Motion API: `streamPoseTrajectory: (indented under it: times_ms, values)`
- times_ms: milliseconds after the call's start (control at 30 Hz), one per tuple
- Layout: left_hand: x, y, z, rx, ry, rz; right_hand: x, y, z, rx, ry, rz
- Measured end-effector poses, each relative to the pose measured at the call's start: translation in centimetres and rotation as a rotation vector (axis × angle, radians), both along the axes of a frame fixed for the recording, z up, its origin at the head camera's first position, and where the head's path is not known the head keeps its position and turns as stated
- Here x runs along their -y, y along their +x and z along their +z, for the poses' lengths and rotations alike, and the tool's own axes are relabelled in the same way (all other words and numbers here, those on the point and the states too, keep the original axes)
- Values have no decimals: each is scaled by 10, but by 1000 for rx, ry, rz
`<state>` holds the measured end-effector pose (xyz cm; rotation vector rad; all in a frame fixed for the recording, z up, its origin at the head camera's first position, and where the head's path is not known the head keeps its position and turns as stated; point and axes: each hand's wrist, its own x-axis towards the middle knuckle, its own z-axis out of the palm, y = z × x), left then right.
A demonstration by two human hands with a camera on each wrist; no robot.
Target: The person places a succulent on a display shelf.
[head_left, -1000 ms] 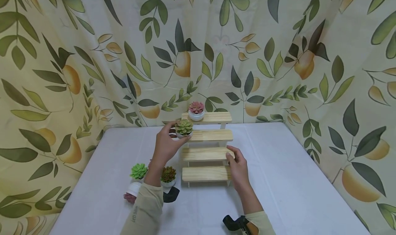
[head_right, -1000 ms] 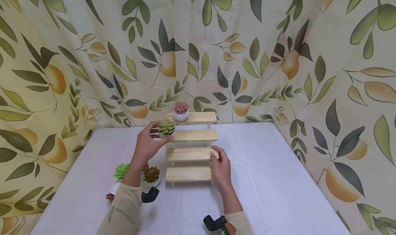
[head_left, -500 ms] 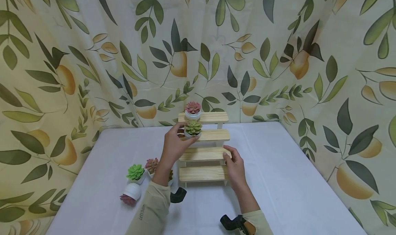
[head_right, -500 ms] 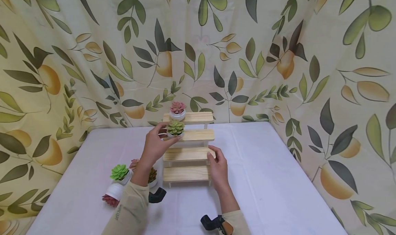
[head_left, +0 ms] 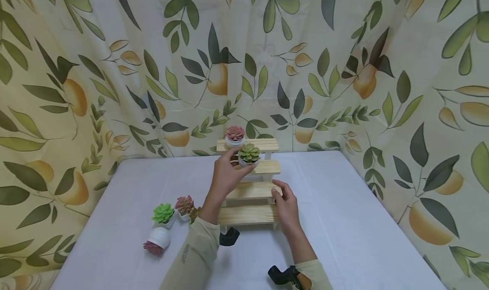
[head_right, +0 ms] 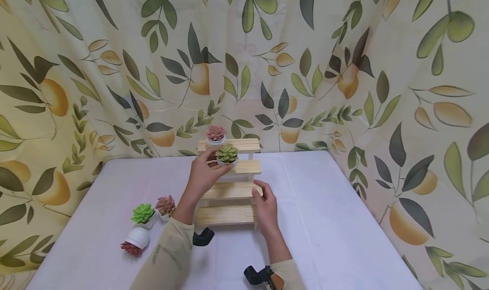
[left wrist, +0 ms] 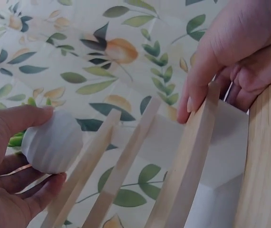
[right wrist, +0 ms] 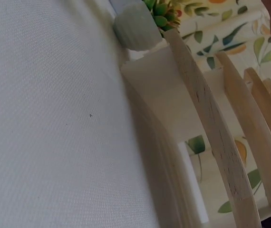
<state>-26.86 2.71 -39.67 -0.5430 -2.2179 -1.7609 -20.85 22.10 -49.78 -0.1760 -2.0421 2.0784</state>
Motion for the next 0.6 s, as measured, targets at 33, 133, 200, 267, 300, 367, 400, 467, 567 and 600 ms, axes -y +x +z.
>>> streamPoseTrajectory:
  times_ms: [33,133,200,267,300,367,400,467,567,600]
  values:
    - [-3,-1,1,0,-2,-1,-1,-2,-5,-10,2,-5]
    - [-10,-2,3,5,2,-5,0,-3,-5,-15,4,-14]
    - [-14,-2,4,13,8,-5,0,-3,-6,-14,3,-15]
    - [-17,-2,4,16,18,0,0,-2,-6,-12,4,-14]
    - [-19,-2,4,12,24,3,0,-2,-6,-11,4,-13]
    - [-24,-4,4,-9,28,8,-1,-2,-6,-13,6,-9]
    - [-26,-5,3,-23,30,5,-2,-2,-6,-15,9,-8]
    - [-30,-8,3,-55,24,-1,-2,-2,-6,-22,11,-5]
    - [-35,-12,4,-80,10,-10,-1,-2,-6,-29,10,-8]
    - [-36,-13,4,-79,12,-10,0,-2,-6,-30,7,-7]
